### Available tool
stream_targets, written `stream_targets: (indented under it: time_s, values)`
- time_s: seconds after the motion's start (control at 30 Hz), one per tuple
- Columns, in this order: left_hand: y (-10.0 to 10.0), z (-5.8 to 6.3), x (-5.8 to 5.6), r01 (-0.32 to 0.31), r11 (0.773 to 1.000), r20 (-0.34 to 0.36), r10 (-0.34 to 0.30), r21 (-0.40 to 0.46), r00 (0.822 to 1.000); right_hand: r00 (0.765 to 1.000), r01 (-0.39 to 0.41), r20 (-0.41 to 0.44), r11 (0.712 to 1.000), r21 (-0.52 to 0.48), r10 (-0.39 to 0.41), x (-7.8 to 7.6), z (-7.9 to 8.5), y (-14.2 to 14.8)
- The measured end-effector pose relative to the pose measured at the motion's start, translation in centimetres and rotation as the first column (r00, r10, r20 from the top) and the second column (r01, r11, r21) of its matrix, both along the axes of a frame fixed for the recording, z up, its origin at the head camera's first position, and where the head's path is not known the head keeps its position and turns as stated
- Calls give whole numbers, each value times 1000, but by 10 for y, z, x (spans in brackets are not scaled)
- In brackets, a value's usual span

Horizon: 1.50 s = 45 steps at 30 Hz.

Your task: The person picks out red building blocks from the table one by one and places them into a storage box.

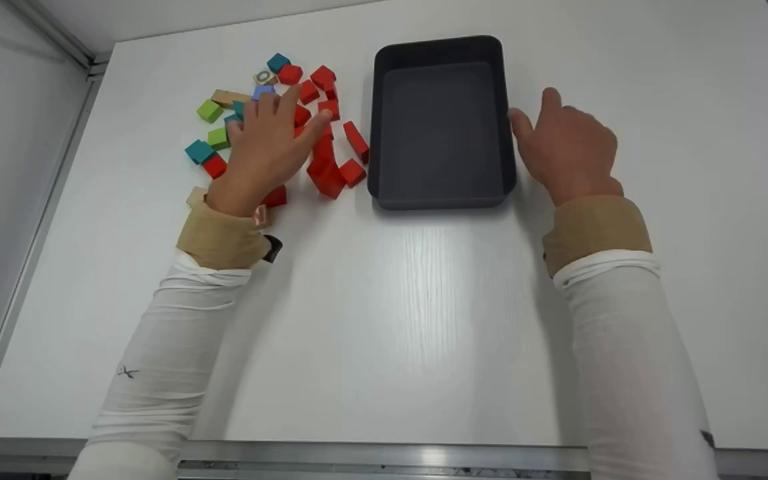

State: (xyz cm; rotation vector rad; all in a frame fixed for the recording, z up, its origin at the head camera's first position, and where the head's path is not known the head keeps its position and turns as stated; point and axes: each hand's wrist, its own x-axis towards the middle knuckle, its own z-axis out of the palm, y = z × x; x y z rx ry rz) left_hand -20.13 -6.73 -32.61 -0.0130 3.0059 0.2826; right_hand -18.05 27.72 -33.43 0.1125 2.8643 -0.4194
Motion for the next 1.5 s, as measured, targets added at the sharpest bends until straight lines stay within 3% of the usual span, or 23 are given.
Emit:
stream_targets:
  time_s: [0.3,0.4,0.6,0.8,0.97,1.13,1.3,1.5]
  values:
    - [15,-7,19,38,997,47,-42,65,998,998,-42,47,999,-33,43,7,-22,-14]
    - [17,-6,25,53,995,96,-61,83,994,997,-58,42,997,-42,60,10,-27,-18]
    - [17,-2,31,51,993,280,-80,107,957,995,-90,-38,995,-41,89,15,-33,-21]
    - [15,-9,34,35,982,315,-93,185,944,987,-112,-118,993,-43,106,21,-42,-26]
    - [18,-14,30,56,975,302,-121,214,946,976,-119,-183,993,-4,117,23,-42,-25]
    - [19,-7,22,83,975,304,-144,205,942,965,-120,-233,992,26,122,22,-36,-23]
    - [18,-3,17,112,969,312,-179,222,933,977,-100,-189,995,-3,98,18,-32,-19]
    - [11,-3,13,75,969,367,-160,234,916,995,-78,-68,992,-95,71,15,-41,-20]
